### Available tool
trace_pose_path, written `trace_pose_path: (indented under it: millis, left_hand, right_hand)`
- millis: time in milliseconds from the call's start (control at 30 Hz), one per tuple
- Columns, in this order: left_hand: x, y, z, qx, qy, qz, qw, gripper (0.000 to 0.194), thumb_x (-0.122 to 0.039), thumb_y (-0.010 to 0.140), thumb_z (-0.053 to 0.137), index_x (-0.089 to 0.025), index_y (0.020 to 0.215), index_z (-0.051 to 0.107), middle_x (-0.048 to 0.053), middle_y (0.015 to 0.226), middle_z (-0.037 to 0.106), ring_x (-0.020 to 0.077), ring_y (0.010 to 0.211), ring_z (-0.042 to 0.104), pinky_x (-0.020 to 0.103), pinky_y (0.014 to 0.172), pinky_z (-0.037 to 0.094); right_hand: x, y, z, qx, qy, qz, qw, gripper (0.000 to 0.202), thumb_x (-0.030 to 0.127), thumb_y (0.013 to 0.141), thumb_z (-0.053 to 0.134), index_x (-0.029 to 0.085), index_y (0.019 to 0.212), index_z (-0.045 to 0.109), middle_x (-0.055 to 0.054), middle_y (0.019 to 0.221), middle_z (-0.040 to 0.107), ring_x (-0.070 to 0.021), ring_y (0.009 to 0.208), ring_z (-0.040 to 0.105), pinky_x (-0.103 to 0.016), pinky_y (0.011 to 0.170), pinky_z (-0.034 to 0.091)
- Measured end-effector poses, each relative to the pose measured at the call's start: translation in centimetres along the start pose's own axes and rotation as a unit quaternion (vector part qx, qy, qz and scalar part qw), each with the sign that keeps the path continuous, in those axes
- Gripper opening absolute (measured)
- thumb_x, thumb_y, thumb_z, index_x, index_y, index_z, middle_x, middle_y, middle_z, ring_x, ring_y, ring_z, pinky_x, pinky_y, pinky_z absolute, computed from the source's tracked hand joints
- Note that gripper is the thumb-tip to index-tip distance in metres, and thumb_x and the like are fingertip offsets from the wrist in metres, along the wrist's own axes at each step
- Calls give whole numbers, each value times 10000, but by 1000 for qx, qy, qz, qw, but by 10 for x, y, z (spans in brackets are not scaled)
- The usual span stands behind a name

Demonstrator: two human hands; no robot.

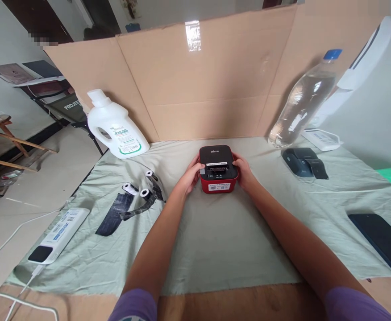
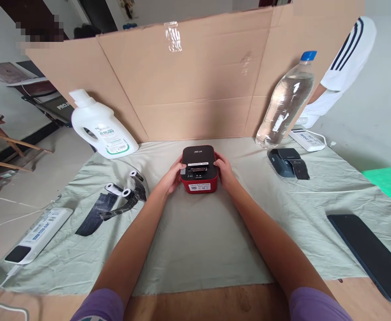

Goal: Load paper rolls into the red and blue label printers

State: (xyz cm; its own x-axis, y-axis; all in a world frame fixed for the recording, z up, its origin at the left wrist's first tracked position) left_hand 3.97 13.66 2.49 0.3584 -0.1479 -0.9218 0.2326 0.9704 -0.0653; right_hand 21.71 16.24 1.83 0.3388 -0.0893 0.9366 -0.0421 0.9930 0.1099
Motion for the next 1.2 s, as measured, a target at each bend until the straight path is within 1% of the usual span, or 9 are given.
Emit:
trace_pose_path:
  millis: [233, 367, 433, 567, 667, 767, 867, 967, 1200]
  left_hand:
    - [-5, -1, -2, -6, 28, -17, 999, 710, -240, 717, 670, -303, 1418, 572, 10, 1284, 709, 226, 1152, 662, 298, 945, 518]
    - [-14, -11, -6, -53, 105, -46, 992, 540, -276, 750, 699, -277, 1290, 676, 35, 1181, 749, 244, 1167, 649, 345, 1001, 480]
    - [-14, -19, -7, -81, 122, -51, 988, 437, -314, 772, 701, -253, 1204, 725, 49, 1139, 761, 262, 1144, 657, 379, 1006, 476]
    - [-3, -26, -2, -112, 47, -21, 992, 380, -331, 784, 689, -231, 1145, 751, 57, 1137, 766, 269, 1090, 682, 395, 999, 487]
    - [-6, -22, 3, -115, 34, 26, 992, 371, -298, 773, 678, -229, 1130, 757, 50, 1140, 767, 272, 1082, 684, 408, 1014, 485]
    - [-36, -15, -1, -108, 43, 85, 990, 350, -298, 773, 677, -233, 1105, 767, 37, 1140, 769, 276, 1118, 673, 417, 1060, 459]
    - [-83, -12, -32, -136, 40, 128, 982, 343, -310, 771, 697, -240, 1099, 766, 26, 1136, 770, 275, 1162, 660, 406, 1094, 438]
    - [-124, -10, -84, -163, 29, 139, 976, 366, -323, 785, 692, -223, 1133, 747, 35, 1078, 782, 262, 1101, 689, 392, 1055, 482]
    - [-150, -27, -236, -344, 34, 76, 935, 302, -293, 794, 703, -166, 1068, 712, 80, 935, 775, 225, 828, 733, 331, 828, 578]
  right_hand:
    - [-8, -2, -4, 19, 18, 8, 1000, 510, 356, 703, 648, 259, 1202, 689, -15, 1226, 729, -275, 1152, 649, -417, 984, 514]
    - [-10, -10, -21, -35, -17, 18, 999, 398, 413, 726, 687, 259, 1090, 728, -25, 1159, 752, -286, 1150, 656, -451, 1037, 486]
    - [-4, -21, -22, -12, -34, 4, 999, 400, 441, 730, 661, 270, 1083, 738, -31, 1211, 738, -305, 1217, 629, -478, 1079, 462]
    - [7, -54, -5, 98, -146, -35, 984, 597, 359, 701, 744, 318, 1290, 660, -15, 1402, 636, -326, 1384, 505, -520, 1175, 371]
    - [16, -66, 5, 90, -249, -94, 960, 783, 311, 674, 836, 325, 1407, 562, -38, 1425, 608, -345, 1399, 475, -565, 1210, 299]
    - [36, -56, 30, 70, -276, -165, 944, 882, 342, 663, 870, 303, 1462, 500, -66, 1463, 569, -341, 1392, 469, -567, 1224, 273]
    - [57, -28, 79, 87, -273, -208, 935, 962, 351, 606, 905, 282, 1471, 488, -85, 1466, 565, -345, 1362, 493, -543, 1207, 312]
    - [63, 6, 146, 138, -255, -230, 929, 965, 331, 593, 904, 291, 1466, 496, -78, 1485, 548, -342, 1330, 525, -506, 1179, 358]
    - [0, 53, 283, 236, -256, -243, 906, 779, 285, 680, 814, 252, 1393, 502, -78, 1353, 621, -330, 1287, 546, -504, 1135, 401]
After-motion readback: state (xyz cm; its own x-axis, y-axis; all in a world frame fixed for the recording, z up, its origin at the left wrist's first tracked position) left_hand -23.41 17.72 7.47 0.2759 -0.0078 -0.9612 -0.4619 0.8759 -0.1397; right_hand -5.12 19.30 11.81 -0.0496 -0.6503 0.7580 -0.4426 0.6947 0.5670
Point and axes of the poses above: each hand's wrist, its own y-axis towards the middle knuckle, its own z-axis out of the palm, x = y × z, the point moved 9 cm from there along y, towards the middle knuckle
